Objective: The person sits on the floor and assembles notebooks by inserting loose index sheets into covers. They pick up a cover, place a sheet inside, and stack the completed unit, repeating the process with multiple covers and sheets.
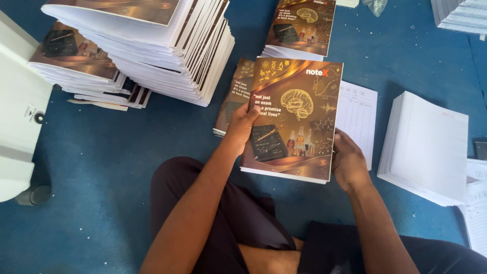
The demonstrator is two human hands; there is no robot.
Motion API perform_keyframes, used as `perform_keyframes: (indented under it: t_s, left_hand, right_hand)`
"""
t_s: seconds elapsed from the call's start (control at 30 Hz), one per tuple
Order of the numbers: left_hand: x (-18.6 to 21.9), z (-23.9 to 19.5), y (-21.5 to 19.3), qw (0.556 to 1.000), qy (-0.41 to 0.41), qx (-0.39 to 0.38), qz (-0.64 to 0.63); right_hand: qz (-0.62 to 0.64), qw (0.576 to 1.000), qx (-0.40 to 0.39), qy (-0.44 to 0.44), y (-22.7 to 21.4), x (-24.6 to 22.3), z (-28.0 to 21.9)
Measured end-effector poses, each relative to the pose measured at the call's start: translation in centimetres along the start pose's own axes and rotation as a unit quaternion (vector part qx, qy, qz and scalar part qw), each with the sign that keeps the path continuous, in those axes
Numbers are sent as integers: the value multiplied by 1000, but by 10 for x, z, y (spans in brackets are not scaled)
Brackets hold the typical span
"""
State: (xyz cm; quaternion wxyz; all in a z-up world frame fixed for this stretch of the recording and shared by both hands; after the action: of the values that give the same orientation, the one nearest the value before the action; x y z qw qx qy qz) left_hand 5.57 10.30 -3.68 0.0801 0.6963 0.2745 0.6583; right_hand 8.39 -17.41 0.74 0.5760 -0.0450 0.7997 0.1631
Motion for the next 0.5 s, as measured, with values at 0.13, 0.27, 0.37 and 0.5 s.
perform_keyframes:
  t_s: [0.13,0.27,0.37,0.5]
  left_hand:
    - [1,3,-4,1000,9,10,-23]
    - [5,4,-8,1000,15,12,-24]
    - [8,4,-8,999,23,12,-18]
    - [11,7,-9,999,35,16,-22]
  right_hand:
    - [-26,996,-77,37,9,0,-8]
    - [-90,983,-139,83,13,14,-10]
    - [-116,978,-129,113,9,25,-8]
    - [-127,977,-132,111,7,31,-7]
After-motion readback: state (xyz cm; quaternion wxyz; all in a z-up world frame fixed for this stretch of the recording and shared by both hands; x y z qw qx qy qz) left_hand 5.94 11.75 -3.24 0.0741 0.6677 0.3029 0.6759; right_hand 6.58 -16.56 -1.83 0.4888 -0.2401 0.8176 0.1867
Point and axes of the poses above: each hand's wrist, its own z-axis towards the middle knuckle, its own y-axis out of the palm, x = y × z, the point moved 7 cm from there along z, towards the middle knuckle, and after that the axes turned 5 degrees about -y, right-handed, at the moved point
